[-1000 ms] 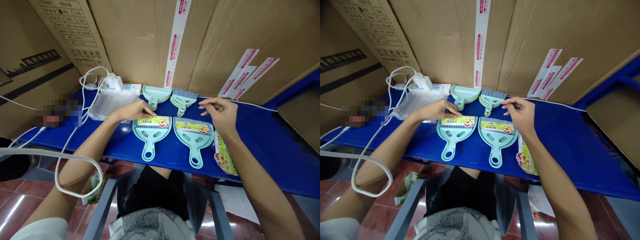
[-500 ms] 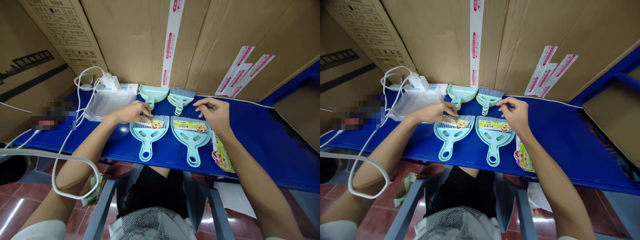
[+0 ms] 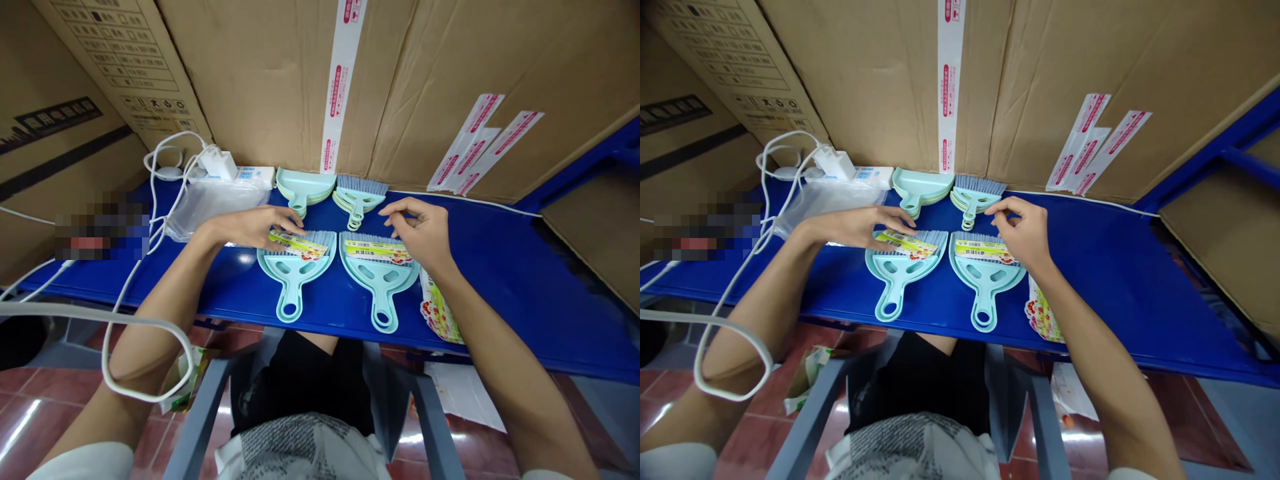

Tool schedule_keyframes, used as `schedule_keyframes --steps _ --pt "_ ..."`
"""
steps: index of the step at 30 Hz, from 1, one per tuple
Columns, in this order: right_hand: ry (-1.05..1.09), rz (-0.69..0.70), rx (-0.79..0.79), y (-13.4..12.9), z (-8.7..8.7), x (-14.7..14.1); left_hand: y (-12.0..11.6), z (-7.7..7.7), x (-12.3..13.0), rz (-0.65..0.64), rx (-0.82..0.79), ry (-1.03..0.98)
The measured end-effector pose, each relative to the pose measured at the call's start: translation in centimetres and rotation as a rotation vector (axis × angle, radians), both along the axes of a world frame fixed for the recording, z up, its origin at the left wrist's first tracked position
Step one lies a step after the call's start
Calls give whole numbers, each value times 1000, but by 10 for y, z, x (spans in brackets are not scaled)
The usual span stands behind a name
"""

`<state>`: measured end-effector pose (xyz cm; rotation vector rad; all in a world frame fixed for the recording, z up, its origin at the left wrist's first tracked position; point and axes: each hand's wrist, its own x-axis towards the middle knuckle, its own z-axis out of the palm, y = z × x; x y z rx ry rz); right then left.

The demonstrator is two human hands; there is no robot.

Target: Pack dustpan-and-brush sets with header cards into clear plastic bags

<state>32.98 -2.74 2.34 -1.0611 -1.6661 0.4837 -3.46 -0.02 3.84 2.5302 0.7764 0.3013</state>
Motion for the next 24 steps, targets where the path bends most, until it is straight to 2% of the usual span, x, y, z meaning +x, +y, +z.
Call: schedule_keyframes --steps 7,19,22,24 --pt "-33 -4 1 3 -4 2 2 -9 11 4 77 -16" --pt "-50 16 8 3 -3 2 0 -3 8 -2 14 -17" --pt "-45 8 8 4 -4 4 -1 0 7 46 49 -76" --pt "-40 -3 7 6 -3 6 1 2 3 164 144 -163"
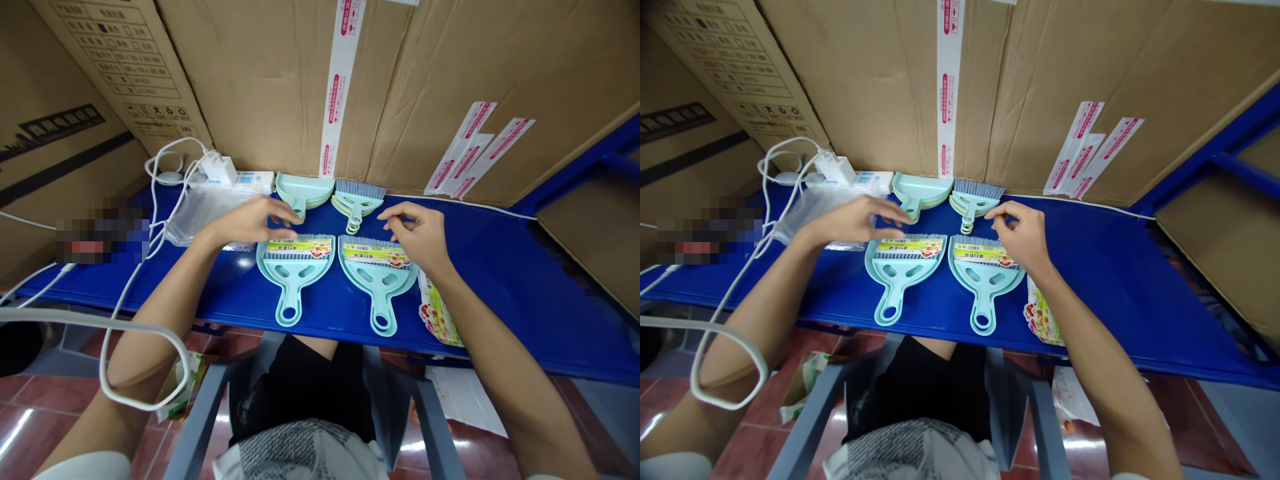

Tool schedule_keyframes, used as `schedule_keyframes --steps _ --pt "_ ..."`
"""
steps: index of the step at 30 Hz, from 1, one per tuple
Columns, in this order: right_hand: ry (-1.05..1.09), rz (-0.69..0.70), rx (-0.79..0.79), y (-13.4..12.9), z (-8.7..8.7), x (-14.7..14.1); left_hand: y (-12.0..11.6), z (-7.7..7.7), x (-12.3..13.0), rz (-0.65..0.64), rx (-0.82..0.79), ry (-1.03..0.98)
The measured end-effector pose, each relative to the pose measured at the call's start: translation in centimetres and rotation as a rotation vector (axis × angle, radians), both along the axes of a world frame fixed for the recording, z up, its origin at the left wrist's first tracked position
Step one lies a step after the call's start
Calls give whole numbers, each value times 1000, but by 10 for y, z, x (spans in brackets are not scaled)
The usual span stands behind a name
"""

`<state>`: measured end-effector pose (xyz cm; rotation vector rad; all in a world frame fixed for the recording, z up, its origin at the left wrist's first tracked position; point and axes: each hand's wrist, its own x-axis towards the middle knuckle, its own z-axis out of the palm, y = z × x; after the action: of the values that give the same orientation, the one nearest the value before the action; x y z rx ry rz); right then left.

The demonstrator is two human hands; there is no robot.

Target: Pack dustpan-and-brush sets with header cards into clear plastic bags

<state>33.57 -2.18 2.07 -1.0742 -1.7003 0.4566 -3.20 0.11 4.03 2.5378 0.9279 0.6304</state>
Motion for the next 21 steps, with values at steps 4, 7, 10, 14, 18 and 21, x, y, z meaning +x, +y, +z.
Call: schedule_keyframes --steps 4,7,10,14,18,21 --pt "25 -55 12 4 6 9 9 5 -23 608 303 -96" --pt "35 -98 10 9 11 17 12 9 -49 1073 323 114" --pt "27 -139 0 14 11 23 11 11 -70 1232 -7 433" --pt "8 -134 -20 16 9 23 11 12 -74 1282 -240 541" --pt "-46 -119 -64 19 5 25 9 13 -66 1312 -266 496" --pt "-148 -102 -112 24 2 31 12 8 -71 1302 -221 430"
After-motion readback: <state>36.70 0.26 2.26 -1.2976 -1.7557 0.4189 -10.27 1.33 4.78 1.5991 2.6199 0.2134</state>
